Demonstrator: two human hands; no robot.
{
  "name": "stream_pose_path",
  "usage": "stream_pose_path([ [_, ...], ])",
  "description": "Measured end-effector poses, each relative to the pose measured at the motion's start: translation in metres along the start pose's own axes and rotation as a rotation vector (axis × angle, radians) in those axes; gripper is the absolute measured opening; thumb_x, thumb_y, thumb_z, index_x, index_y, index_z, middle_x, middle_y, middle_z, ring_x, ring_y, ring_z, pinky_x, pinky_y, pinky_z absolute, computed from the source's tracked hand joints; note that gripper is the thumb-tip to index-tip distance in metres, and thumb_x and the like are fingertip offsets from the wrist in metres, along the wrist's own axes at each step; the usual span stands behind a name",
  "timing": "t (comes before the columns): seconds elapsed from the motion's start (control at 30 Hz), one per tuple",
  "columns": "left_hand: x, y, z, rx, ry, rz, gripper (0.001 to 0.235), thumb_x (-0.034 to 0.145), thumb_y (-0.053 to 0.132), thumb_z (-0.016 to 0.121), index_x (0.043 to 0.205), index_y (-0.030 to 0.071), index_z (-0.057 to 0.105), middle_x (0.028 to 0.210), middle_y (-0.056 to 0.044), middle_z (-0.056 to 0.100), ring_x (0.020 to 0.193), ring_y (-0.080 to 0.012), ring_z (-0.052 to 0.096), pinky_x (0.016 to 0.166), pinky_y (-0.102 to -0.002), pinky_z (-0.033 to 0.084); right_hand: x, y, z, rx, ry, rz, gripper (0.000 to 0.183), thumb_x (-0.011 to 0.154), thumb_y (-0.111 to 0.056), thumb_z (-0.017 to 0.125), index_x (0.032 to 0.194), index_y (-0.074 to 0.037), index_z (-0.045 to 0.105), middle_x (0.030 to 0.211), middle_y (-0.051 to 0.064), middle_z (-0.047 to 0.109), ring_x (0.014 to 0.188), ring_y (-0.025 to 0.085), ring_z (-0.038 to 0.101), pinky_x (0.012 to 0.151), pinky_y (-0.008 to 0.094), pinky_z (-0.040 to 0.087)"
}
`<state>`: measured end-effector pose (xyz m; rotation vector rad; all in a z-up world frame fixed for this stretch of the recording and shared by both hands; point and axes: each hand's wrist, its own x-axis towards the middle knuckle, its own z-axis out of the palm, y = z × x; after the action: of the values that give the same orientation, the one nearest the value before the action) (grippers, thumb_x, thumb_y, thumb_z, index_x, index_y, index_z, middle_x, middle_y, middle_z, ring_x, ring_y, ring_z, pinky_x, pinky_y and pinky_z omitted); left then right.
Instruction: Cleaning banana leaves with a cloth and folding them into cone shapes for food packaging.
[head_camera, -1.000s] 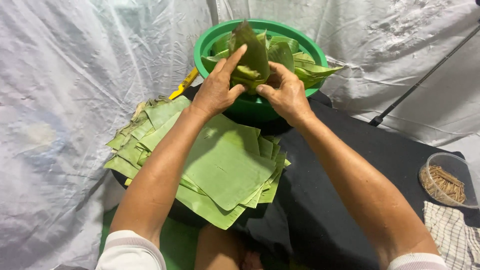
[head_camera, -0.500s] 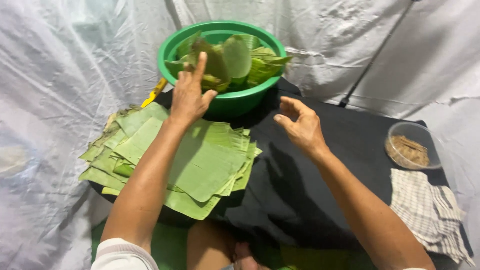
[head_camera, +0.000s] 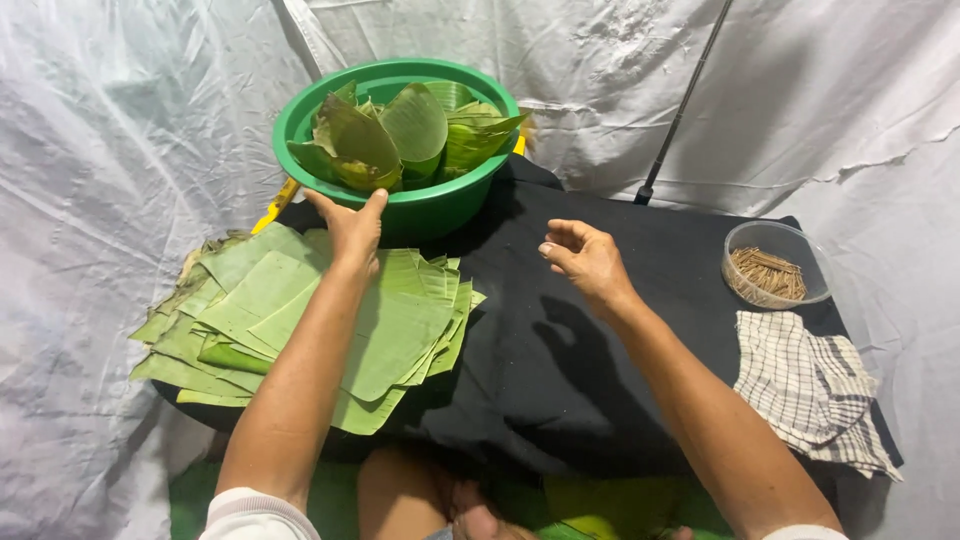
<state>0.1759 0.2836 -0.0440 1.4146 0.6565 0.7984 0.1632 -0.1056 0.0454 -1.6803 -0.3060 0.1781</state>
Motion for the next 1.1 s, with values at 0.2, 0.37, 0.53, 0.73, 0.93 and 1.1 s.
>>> stream_pose_path([
  [0.2, -0.093, 0.109, 0.014, -0.188, -0.022, -0.179, 0.117, 0.088, 0.02, 0.085, 0.164, 0.015, -0.003, 0.166, -0.03, 0.003, 0.148, -0.0604, 0.021, 0.096, -0.086, 0.034, 0.015, 0.008, 0.016, 0.065, -0.066, 0.052, 0.049, 0.088, -0.014, 0.079, 0.134, -0.002, 0.065, 0.118, 0.02, 0.069, 0.105, 0.026, 0.07, 0.085, 0.041, 0.062],
  [0.37, -0.071, 0.082, 0.015, -0.355, -0.042, -0.253, 0.115, 0.089, 0.017, 0.083, 0.163, 0.013, -0.005, 0.166, -0.029, -0.003, 0.148, -0.0618, 0.016, 0.097, -0.087, 0.031, 0.041, 0.009, 0.041, 0.115, -0.105, 0.135, 0.049, 0.091, -0.016, 0.077, 0.135, -0.001, 0.063, 0.119, 0.021, 0.069, 0.106, 0.028, 0.07, 0.087, 0.044, 0.062],
  [0.53, -0.057, 0.074, 0.015, -0.509, -0.07, -0.31, 0.112, 0.088, 0.009, 0.079, 0.163, 0.015, -0.004, 0.162, -0.028, -0.002, 0.143, -0.0664, 0.017, 0.095, -0.085, 0.037, 0.062, -0.003, 0.064, 0.209, -0.107, 0.225, 0.048, 0.096, -0.023, 0.072, 0.137, 0.0, 0.06, 0.117, 0.019, 0.07, 0.103, 0.024, 0.073, 0.084, 0.041, 0.064],
  [0.73, -0.014, 0.047, -0.008, -0.532, -0.062, -0.363, 0.067, 0.079, -0.008, 0.074, 0.136, 0.007, 0.042, 0.118, -0.013, 0.035, 0.092, -0.0398, 0.063, 0.075, -0.046, 0.069, 0.09, 0.0, 0.071, 0.493, -0.021, 0.371, 0.052, 0.1, -0.027, 0.069, 0.142, -0.001, 0.052, 0.123, 0.022, 0.063, 0.109, 0.033, 0.07, 0.095, 0.053, 0.061],
  [0.93, 0.013, 0.077, -0.06, -0.386, -0.175, -0.393, 0.038, 0.075, 0.0, 0.079, 0.1, 0.012, 0.053, 0.091, -0.009, 0.055, 0.064, -0.026, 0.071, 0.048, -0.021, 0.061, 0.105, -0.006, 0.063, 0.707, 0.031, 0.464, 0.067, 0.107, -0.041, 0.049, 0.157, -0.001, 0.03, 0.158, 0.03, 0.034, 0.147, 0.045, 0.039, 0.113, 0.06, 0.046],
  [1.1, 0.04, 0.074, -0.079, -0.282, -0.255, -0.385, 0.021, 0.077, 0.012, 0.077, 0.09, 0.018, 0.061, 0.077, -0.009, 0.069, 0.061, -0.0214, 0.075, 0.047, -0.021, 0.053, 0.132, 0.007, 0.068, 0.823, 0.069, 0.384, 0.047, 0.091, -0.02, 0.081, 0.127, 0.001, 0.058, 0.111, 0.019, 0.062, 0.103, 0.032, 0.069, 0.095, 0.052, 0.063],
])
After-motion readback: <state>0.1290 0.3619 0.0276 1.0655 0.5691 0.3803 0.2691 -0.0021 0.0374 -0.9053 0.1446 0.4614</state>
